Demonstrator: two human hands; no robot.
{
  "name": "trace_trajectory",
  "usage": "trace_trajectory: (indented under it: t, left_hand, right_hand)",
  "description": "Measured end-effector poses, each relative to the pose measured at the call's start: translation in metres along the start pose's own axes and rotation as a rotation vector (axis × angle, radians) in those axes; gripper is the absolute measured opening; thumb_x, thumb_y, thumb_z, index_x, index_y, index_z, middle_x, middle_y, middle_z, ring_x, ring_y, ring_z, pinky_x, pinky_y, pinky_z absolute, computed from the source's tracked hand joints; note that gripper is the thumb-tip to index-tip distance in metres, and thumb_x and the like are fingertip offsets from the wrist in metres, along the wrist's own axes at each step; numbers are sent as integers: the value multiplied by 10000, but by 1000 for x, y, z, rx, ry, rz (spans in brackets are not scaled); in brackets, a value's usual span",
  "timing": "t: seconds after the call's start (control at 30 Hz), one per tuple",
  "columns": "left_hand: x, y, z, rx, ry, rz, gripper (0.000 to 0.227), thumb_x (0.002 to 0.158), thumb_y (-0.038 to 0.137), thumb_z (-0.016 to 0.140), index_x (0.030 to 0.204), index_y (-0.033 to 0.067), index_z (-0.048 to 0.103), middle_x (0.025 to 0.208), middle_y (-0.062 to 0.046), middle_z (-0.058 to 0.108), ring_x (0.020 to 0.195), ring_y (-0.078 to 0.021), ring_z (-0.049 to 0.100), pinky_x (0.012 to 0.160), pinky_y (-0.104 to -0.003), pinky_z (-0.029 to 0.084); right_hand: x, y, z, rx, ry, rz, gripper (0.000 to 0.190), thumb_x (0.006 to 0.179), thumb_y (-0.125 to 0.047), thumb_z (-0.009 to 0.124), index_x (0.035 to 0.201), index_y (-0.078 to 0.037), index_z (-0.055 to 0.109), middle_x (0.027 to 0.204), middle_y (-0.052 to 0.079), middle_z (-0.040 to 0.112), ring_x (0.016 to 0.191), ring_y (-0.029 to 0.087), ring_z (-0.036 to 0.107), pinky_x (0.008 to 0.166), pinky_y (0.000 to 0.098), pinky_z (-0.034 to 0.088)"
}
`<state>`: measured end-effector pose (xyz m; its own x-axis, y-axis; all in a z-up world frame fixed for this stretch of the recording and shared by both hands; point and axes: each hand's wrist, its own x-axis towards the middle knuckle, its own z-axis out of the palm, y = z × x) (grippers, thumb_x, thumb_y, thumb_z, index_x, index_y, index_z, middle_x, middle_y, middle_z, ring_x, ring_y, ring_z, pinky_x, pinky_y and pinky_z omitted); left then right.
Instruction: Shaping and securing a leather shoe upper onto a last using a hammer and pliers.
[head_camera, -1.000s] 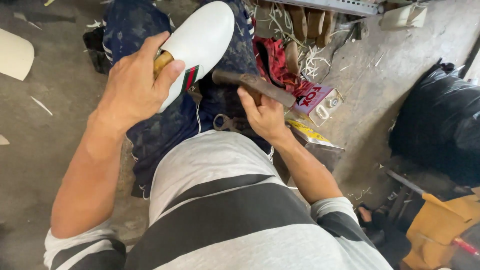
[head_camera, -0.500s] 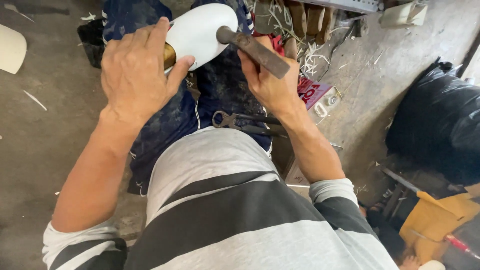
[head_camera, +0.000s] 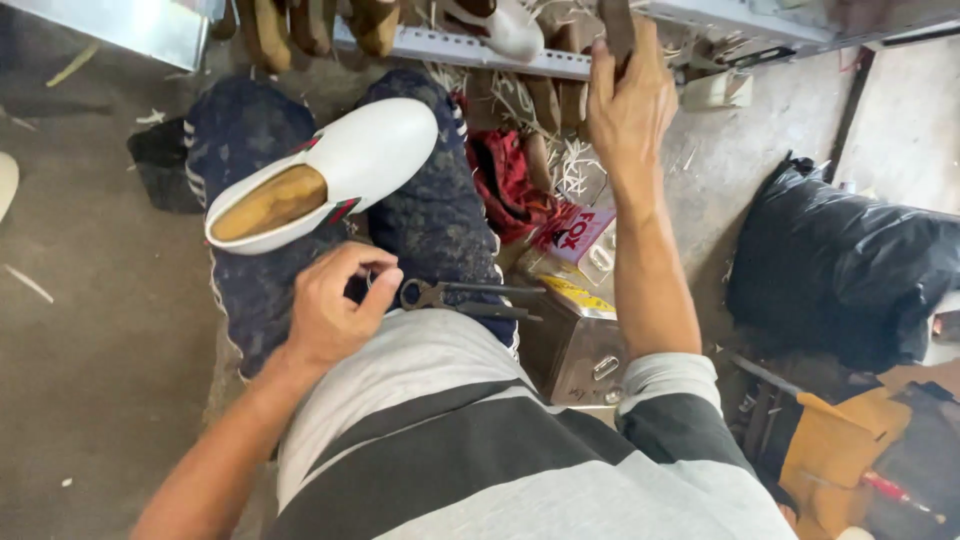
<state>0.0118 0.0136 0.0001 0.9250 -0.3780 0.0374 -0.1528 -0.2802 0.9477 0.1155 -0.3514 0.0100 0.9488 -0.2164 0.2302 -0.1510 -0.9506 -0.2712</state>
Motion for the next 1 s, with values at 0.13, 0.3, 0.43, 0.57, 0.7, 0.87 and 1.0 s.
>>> trace_trajectory:
  t: [0.13, 0.3, 0.43, 0.57, 0.7, 0.87, 1.0]
  left_hand:
    - [-7, -85, 45, -714, 46, -529, 517, 953, 290, 650, 1387, 61, 486, 1274, -127, 649, 924, -196, 699, 734, -270, 504]
    - [32, -95, 56, -1221, 410, -426, 626, 908, 368, 771, 1452, 185, 522, 1404, -10, 629, 1264, -192, 602, 987, -384, 531]
    - [56, -67, 14, -860, 506, 20, 624, 994, 322, 747, 1486, 55, 471, 1544, -109, 488, 1448, -237, 452, 1310, -435, 296]
    - [74, -22, -25, -1236, 322, 107, 783, 963, 577, 706, 1542, 112, 458, 1608, -148, 477, 1474, -315, 498, 1220, -488, 443]
    - [89, -10, -42, -1737, 333, -204, 705, 864, 454, 740, 1412, 44, 572, 1314, -176, 677, 1113, -299, 694, 940, -472, 607]
    - [77, -76, 0, -1957, 351, -449, 766, 829, 582, 664, 1341, 14, 623, 1372, -259, 652, 1196, -432, 688, 1057, -618, 527]
    - [66, -101, 20, -1979, 337, -547, 854, 779, 676, 650, 1317, 13, 647, 1361, -256, 658, 1222, -441, 672, 1073, -617, 508]
  right_hand:
    - [60, 81, 30, -11, -146, 25, 307, 1013, -207, 518, 1287, -80, 570, 1004, 240, 657, 835, 429, 659, 659, 532, 479]
    - [98, 153, 87, -75, 98, -212, 379, 918, -275, 664, 1221, -49, 693, 946, 289, 724, 852, 509, 652, 670, 591, 480]
    - [83, 125, 87, -50, 102, -31, 344, 876, -282, 614, 1193, -186, 709, 962, 188, 654, 931, 349, 546, 670, 492, 447]
    - [30, 50, 58, 95, 89, -148, 348, 1013, -395, 517, 1236, -157, 638, 1222, 164, 627, 1109, 305, 565, 910, 532, 455]
    - [-69, -23, 13, 246, -276, -356, 294, 1056, -205, 544, 1259, -26, 657, 1215, 173, 668, 1159, 322, 587, 1013, 475, 439]
    - [-207, -16, 25, 268, -354, -239, 169, 972, -315, 711, 1030, -156, 701, 928, 67, 680, 890, 289, 671, 837, 405, 528]
    - [-250, -35, 6, 134, -454, 93, 261, 1009, -413, 643, 1154, -198, 621, 911, 114, 735, 843, 365, 734, 751, 493, 555]
